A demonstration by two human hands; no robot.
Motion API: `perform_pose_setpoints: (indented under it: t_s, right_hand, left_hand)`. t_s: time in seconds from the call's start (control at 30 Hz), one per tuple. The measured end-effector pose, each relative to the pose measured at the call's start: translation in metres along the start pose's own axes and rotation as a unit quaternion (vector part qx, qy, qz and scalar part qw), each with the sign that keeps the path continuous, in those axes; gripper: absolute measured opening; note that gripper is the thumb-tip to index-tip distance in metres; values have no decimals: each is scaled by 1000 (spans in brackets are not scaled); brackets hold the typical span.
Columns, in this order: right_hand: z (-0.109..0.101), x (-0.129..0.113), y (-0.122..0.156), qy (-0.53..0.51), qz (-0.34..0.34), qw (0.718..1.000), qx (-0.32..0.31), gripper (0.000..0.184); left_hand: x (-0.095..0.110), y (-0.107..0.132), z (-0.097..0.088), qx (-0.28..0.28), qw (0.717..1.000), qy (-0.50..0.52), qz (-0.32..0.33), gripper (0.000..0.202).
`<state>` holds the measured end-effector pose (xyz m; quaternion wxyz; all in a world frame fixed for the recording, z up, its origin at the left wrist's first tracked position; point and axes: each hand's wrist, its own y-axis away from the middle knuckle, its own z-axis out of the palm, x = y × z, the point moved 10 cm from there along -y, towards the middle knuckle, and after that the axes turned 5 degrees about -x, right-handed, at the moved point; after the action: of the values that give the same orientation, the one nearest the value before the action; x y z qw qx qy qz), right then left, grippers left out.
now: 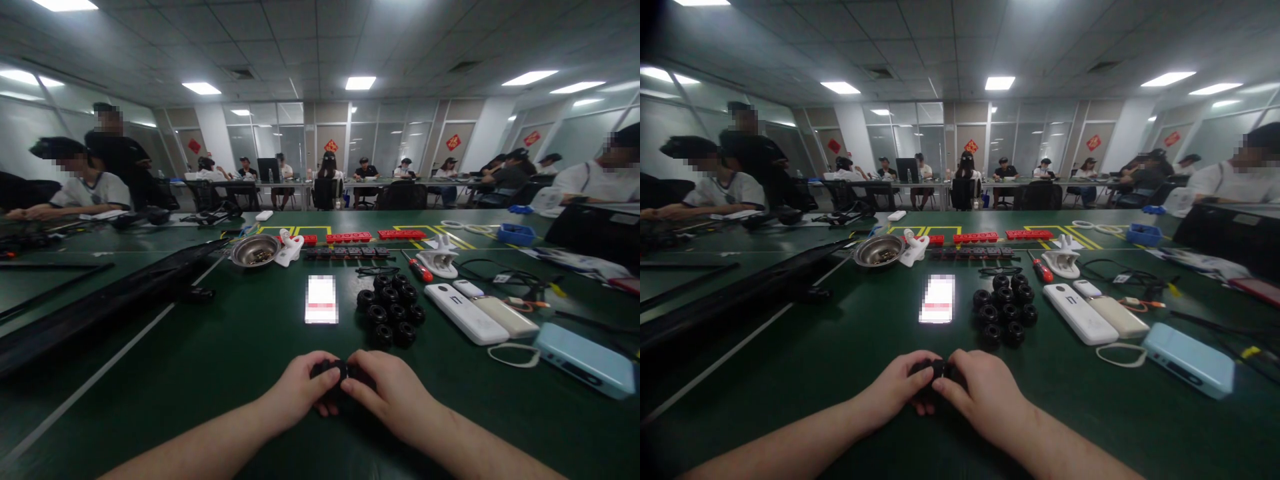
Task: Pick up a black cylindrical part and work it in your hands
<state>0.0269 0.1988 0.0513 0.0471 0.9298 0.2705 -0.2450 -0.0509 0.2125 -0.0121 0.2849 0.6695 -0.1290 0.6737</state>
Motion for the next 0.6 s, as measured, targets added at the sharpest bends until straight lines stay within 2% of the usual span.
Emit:
perform_pose_setpoints:
  t_s: [0.07,0.17,0.27,0.4,0.5,0.6]
  right_hand:
    - [-4,-9,1,5,-45,999,17,21]
    - [-10,-22,6,5,-119,992,49,40]
    - [-13,-13,4,4,-78,995,59,43]
    - [-7,1,0,18,-6,999,31,23]
    - [-5,-1,-1,44,-12,999,22,25]
    - [-8,-11,2,37,-65,996,39,21]
  left_hand:
    - [-1,-1,-1,3,1000,15,0,48]
    - [-4,-3,-3,14,999,41,-6,52]
    - [-4,-3,-3,19,999,39,0,50]
    - [-2,-2,-3,15,1000,21,2,43]
    - [-2,-2,-1,7,1000,18,-3,42]
    - [-3,-2,-2,9,999,30,-5,44]
